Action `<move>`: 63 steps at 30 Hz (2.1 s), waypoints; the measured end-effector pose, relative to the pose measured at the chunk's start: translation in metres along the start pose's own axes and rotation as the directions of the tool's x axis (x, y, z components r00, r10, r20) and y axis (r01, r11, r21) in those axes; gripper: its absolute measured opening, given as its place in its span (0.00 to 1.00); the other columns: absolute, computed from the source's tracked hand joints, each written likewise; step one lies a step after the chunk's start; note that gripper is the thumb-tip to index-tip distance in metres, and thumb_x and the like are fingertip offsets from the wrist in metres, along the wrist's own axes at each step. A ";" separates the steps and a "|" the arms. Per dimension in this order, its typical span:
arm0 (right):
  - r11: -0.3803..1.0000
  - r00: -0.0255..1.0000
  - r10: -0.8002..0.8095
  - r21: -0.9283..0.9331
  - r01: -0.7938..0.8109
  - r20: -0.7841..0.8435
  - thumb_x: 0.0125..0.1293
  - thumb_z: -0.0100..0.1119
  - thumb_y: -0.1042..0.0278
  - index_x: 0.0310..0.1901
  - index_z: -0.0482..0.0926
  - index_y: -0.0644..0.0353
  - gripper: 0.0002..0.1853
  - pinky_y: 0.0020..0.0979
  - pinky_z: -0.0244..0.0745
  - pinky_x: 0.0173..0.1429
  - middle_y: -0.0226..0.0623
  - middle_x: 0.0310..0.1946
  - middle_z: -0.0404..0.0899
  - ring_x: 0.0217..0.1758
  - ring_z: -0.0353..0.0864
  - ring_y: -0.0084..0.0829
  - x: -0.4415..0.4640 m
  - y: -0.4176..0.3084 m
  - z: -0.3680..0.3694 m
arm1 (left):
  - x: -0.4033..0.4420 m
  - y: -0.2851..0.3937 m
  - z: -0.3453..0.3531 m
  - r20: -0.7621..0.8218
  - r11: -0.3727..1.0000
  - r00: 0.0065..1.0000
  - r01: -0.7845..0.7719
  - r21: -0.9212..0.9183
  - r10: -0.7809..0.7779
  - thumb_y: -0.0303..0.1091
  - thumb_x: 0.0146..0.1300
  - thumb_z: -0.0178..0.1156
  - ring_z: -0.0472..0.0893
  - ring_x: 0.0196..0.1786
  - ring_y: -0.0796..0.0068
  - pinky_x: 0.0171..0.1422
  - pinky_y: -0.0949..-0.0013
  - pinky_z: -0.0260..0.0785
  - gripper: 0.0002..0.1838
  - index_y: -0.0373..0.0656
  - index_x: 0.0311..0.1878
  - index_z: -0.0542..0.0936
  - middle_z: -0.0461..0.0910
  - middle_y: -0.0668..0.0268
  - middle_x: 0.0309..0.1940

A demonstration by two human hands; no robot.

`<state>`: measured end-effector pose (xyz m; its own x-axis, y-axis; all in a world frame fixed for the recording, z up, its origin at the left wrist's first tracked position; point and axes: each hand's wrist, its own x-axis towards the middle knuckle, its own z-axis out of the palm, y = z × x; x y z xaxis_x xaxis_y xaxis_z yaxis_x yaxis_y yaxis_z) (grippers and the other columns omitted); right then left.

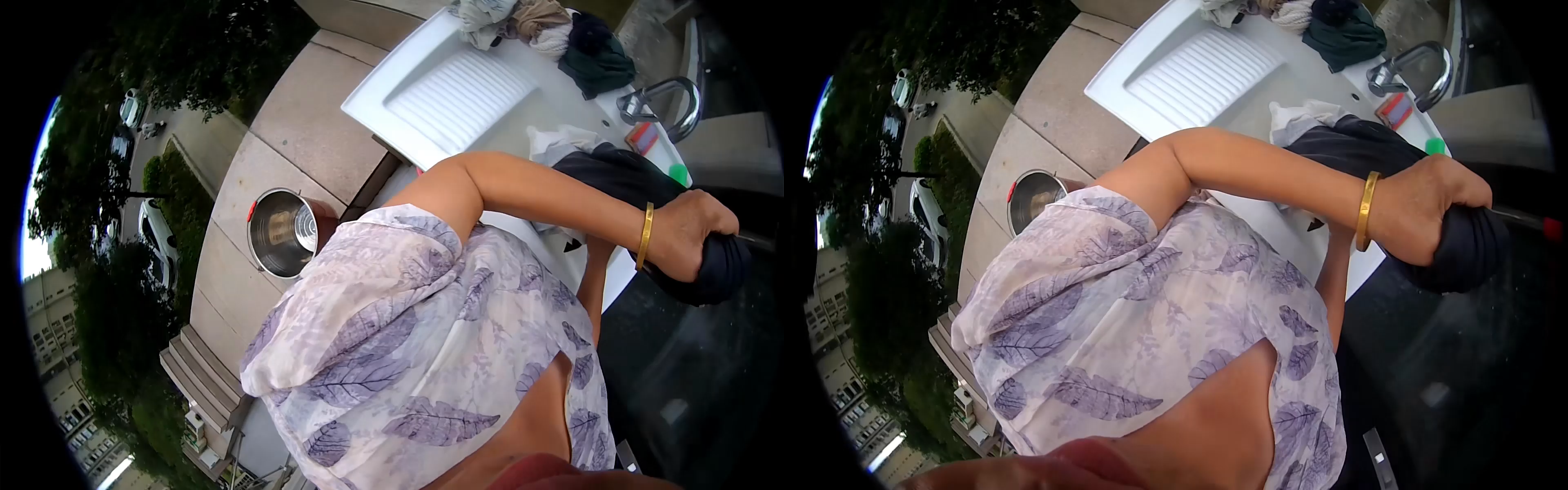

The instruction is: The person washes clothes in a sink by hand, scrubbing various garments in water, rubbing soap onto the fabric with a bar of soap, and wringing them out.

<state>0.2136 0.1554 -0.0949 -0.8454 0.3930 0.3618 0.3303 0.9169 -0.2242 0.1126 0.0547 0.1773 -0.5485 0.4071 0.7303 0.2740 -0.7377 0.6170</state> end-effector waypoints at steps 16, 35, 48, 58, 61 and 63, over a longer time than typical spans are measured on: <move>0.794 0.851 0.459 0.313 -0.522 0.255 0.42 0.61 0.69 0.60 0.59 0.60 0.39 0.39 0.68 0.55 0.52 0.48 0.74 0.52 0.74 0.49 0.062 -0.027 -0.065 | -0.061 -0.122 -0.217 -0.189 0.344 0.855 0.384 0.857 -0.484 0.22 0.43 0.59 0.76 0.43 0.50 0.50 0.58 0.69 0.40 0.56 0.64 0.62 0.73 0.49 0.43; 0.962 0.788 0.274 -0.153 -0.228 0.552 0.48 0.59 0.43 0.65 0.59 0.32 0.39 0.76 0.42 0.58 0.41 0.69 0.46 0.73 0.39 0.46 0.043 -0.090 0.032 | -0.205 -0.177 -0.213 -0.072 -0.121 0.586 -0.045 0.992 -0.807 0.30 0.59 0.47 0.68 0.57 0.52 0.48 0.42 0.64 0.30 0.81 0.61 0.63 0.56 0.75 0.67; 0.953 0.679 0.301 -0.193 -0.233 0.670 0.54 0.51 0.40 0.67 0.57 0.44 0.39 0.67 0.37 0.65 0.44 0.70 0.46 0.74 0.40 0.45 0.059 -0.094 0.042 | -0.172 -0.173 -0.219 -0.080 -0.061 0.477 0.056 0.997 -0.875 0.31 0.53 0.55 0.73 0.55 0.48 0.55 0.55 0.69 0.29 0.69 0.59 0.67 0.58 0.61 0.66; 0.955 0.841 0.296 -0.159 -0.250 0.454 0.46 0.60 0.41 0.68 0.55 0.39 0.45 0.72 0.38 0.61 0.45 0.71 0.41 0.73 0.37 0.52 0.008 -0.054 0.002 | -0.131 -0.145 -0.252 -0.017 0.378 0.796 0.306 0.874 -0.605 0.17 0.37 0.51 0.75 0.50 0.55 0.54 0.61 0.67 0.31 0.49 0.50 0.78 0.77 0.58 0.46; 0.963 0.841 0.264 -0.072 -0.261 0.472 0.41 0.66 0.42 0.69 0.48 0.35 0.52 0.71 0.52 0.57 0.45 0.72 0.32 0.70 0.35 0.65 0.010 -0.070 0.012 | -0.154 -0.124 -0.218 0.065 0.116 0.690 0.028 0.993 -0.721 0.17 0.40 0.56 0.72 0.54 0.46 0.58 0.54 0.68 0.46 0.62 0.67 0.59 0.63 0.60 0.62; 0.961 0.814 0.260 -0.060 -0.269 0.519 0.39 0.68 0.45 0.69 0.48 0.34 0.53 0.71 0.55 0.55 0.44 0.72 0.32 0.70 0.37 0.66 0.020 -0.082 0.017 | -0.160 -0.118 -0.200 -0.033 -0.014 0.457 0.045 0.999 -0.889 0.20 0.42 0.61 0.69 0.56 0.39 0.56 0.51 0.70 0.53 0.69 0.69 0.48 0.49 0.63 0.70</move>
<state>0.1630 0.0871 -0.0846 -0.8203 0.5222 -0.2335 0.5700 0.7800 -0.2581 0.0099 -0.0310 -0.0715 -0.5201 0.8242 -0.2240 0.7608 0.5662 0.3170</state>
